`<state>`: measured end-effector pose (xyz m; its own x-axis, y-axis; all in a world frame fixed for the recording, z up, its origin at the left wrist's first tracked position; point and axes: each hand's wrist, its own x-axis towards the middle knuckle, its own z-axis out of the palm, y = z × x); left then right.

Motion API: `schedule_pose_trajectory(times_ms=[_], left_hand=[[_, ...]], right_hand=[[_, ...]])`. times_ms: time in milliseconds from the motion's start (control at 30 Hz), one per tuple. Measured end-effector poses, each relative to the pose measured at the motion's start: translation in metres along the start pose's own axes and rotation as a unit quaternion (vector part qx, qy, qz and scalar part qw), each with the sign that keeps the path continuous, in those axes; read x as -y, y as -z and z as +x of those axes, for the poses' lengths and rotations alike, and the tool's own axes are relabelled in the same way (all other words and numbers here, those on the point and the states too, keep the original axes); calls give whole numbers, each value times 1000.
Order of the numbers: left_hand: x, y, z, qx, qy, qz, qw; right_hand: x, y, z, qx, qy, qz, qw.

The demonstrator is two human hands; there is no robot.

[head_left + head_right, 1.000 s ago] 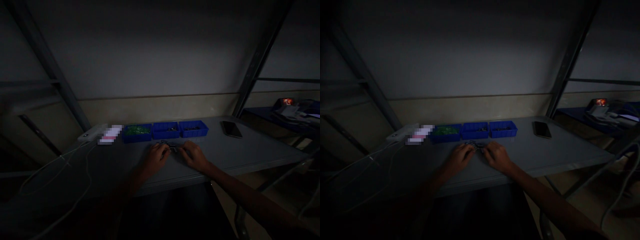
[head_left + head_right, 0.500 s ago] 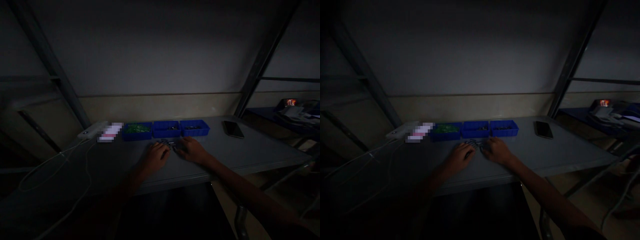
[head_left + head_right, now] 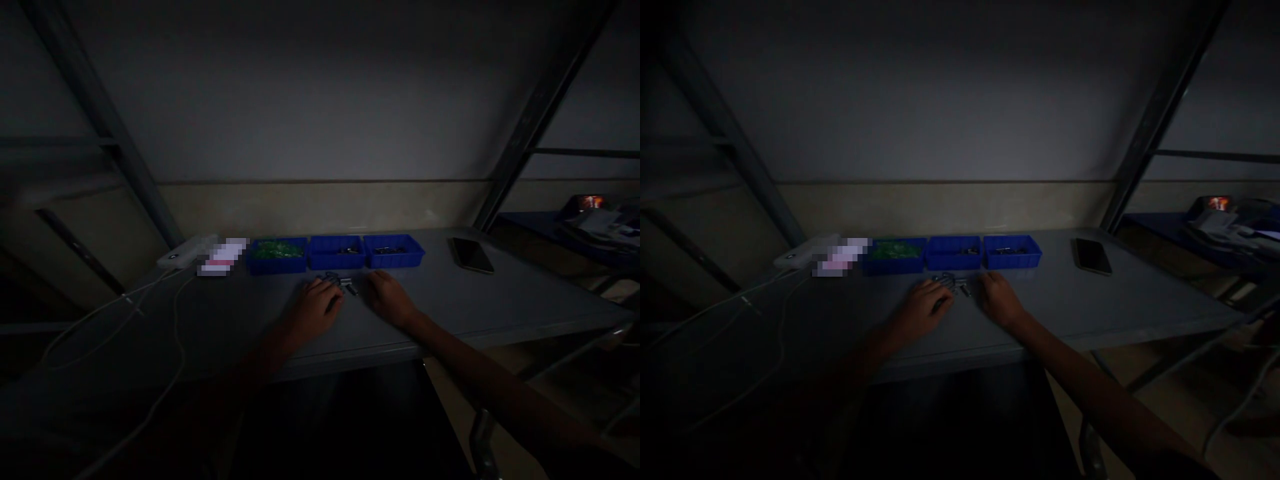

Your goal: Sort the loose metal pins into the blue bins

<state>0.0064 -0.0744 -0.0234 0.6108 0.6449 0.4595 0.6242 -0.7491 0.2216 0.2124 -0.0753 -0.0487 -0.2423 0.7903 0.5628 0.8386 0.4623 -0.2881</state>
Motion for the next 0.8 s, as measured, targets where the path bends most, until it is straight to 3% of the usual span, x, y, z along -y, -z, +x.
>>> schedule_pose_trajectory(times_ms=[100,200,267,433,800], left_hand=[[0,0,-1,-24,11,-21,999],[-1,0,-1,-54,-1,-32,998],[-1,0,-1,-46,-19,-20,999],[1,-1,0,-31,-28,-11,999],[0,3,0,-57,-16,-47,997]], right_hand=[[8,2,-4,-33,22,47,998],[23,4,-10,-3,112,119,987],[31,5,-12,2,144,148,978],[37,9,-12,-37,146,180,972],[37,12,-12,-33,107,179,978]])
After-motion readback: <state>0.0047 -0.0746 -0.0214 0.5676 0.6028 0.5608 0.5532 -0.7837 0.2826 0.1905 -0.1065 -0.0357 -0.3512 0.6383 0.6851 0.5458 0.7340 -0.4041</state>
